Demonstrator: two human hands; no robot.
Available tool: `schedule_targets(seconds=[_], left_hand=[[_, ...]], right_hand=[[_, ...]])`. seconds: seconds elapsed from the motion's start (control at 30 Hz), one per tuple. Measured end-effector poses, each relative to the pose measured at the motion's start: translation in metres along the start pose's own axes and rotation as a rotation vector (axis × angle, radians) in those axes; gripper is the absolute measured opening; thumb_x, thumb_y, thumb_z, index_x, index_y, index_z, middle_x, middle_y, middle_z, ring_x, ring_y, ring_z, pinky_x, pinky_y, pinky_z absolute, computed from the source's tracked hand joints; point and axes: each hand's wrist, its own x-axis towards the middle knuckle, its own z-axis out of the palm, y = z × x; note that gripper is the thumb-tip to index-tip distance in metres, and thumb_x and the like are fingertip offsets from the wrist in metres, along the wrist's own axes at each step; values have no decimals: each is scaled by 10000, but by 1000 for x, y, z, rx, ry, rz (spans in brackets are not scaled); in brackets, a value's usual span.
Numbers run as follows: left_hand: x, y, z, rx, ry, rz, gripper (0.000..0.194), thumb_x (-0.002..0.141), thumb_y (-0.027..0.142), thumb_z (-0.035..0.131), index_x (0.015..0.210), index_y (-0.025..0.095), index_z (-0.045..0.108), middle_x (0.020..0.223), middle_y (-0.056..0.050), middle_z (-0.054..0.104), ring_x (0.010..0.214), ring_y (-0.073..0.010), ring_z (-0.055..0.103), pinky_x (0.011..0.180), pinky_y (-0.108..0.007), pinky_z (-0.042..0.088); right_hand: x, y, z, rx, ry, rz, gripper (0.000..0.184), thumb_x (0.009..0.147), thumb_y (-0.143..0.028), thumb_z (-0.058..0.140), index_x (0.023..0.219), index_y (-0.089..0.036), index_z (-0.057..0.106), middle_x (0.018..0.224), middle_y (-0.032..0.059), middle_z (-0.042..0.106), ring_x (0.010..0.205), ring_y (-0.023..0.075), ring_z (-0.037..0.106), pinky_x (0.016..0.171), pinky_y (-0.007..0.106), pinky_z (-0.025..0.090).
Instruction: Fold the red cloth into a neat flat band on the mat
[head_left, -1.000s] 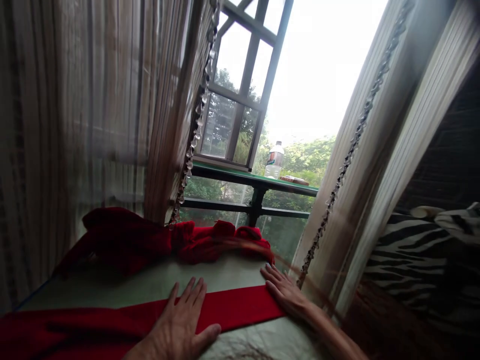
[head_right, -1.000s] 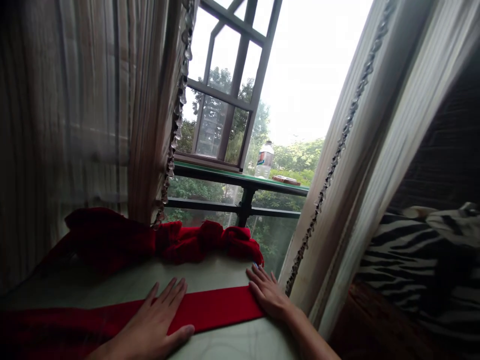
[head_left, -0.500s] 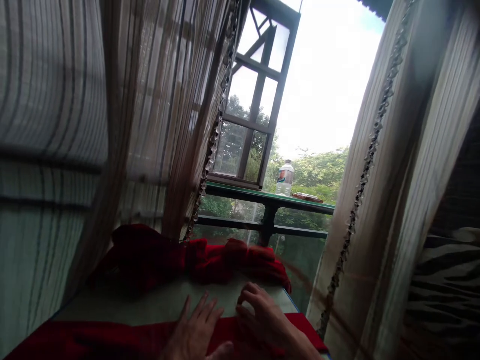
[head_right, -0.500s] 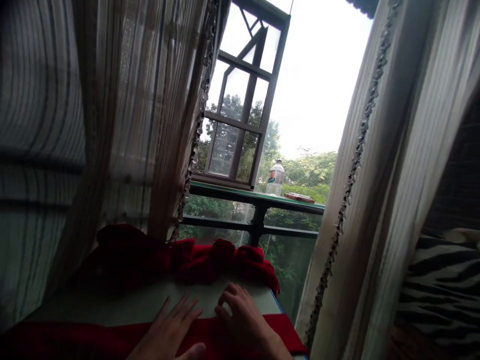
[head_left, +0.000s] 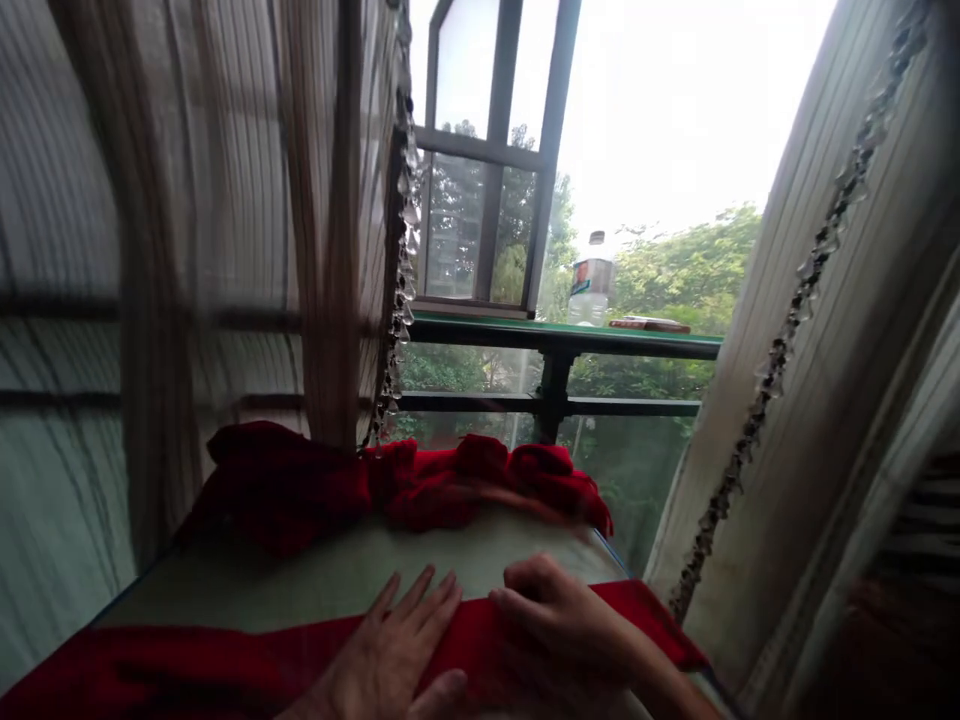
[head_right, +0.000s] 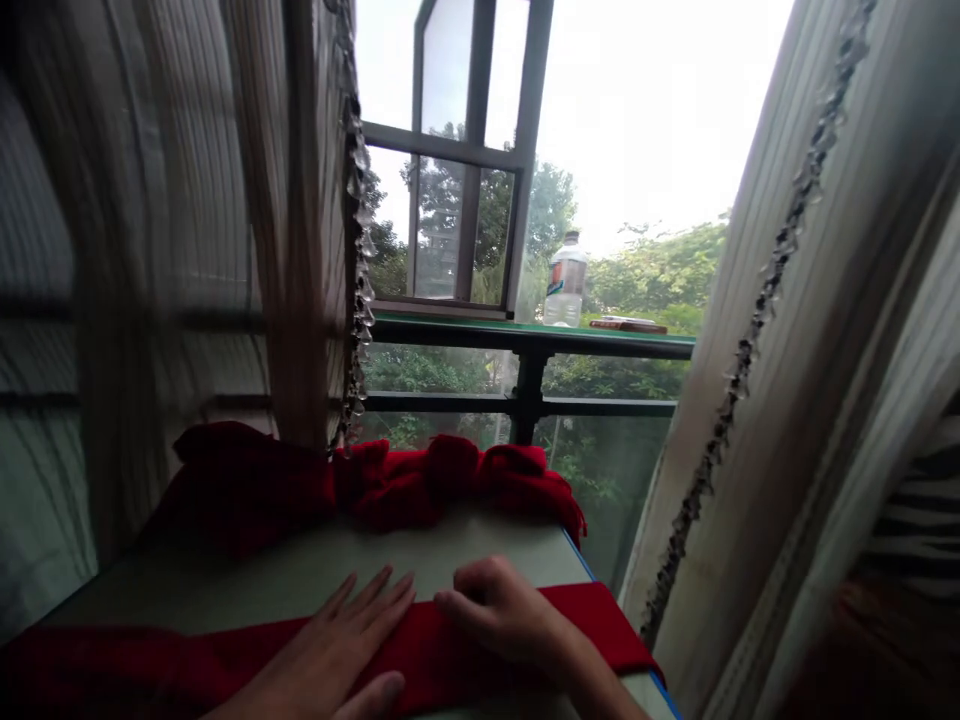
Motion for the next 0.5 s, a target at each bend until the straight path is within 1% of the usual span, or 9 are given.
schedule_targets(seconds=[0.07,0.13,0.23,0.33,0.4,0.43,0.47,0.5], left_hand=[[2,4,-5,21,-59,-6,685,1084,502,568,1702,295,356,1743,-57,312,1635,-345,291,1340,-599,182],[3,11,-14,39,-104,-34,699,1083,514,563,1702,269,348,1743,-81,280,1637,-361,272,1330,-627,167],[4,21,-25,75,-183,-83,738,1073,524,563,1699,217,323,1745,-102,236,1640,-384,235,1313,-664,169],[3,24,-29,100,-190,-77,753,1067,551,559,1697,222,309,1748,-87,228,1641,-386,221,1309,-663,196],[2,22,-28,99,-180,-65,764,1053,588,576,1691,252,326,1744,-78,243,1635,-399,227,1303,-670,220],[2,20,-27,95,-177,-58,768,1048,610,579,1689,268,330,1745,-75,241,1634,-407,225,1298,-679,230],[2,19,-27,88,-176,-49,764,1050,631,567,1689,286,328,1746,-68,234,1634,-412,219,1293,-687,236],[3,18,-26,81,-178,-42,755,1055,657,545,1686,305,328,1747,-59,229,1635,-417,211,1290,-694,236]], right_hand=[[0,-4,-2,55,-49,7,473,913,-553,616,603,-249,428,601,-90,335,594,121,329,540,283,288],[-1,-7,-3,94,-88,10,457,900,-559,636,616,-239,478,594,-96,363,583,113,337,525,271,294],[-3,-10,-5,90,-125,11,361,874,-495,712,678,-212,606,588,-97,458,569,106,396,516,256,315],[-6,-13,-5,26,-149,5,253,832,-400,796,719,-196,698,574,-97,522,545,100,439,511,252,325],[-7,-16,-5,-23,-148,1,239,819,-386,831,717,-200,722,578,-94,543,549,104,465,529,252,363],[-7,-17,-5,-44,-140,-5,247,814,-401,848,722,-202,734,620,-80,589,580,115,508,560,255,409],[-8,-17,-6,-61,-128,-15,254,804,-428,869,755,-207,756,721,-50,667,656,140,580,626,268,474],[-8,-18,-6,-71,-111,-30,274,794,-466,888,841,-215,790,907,-4,747,803,182,660,742,297,538]])
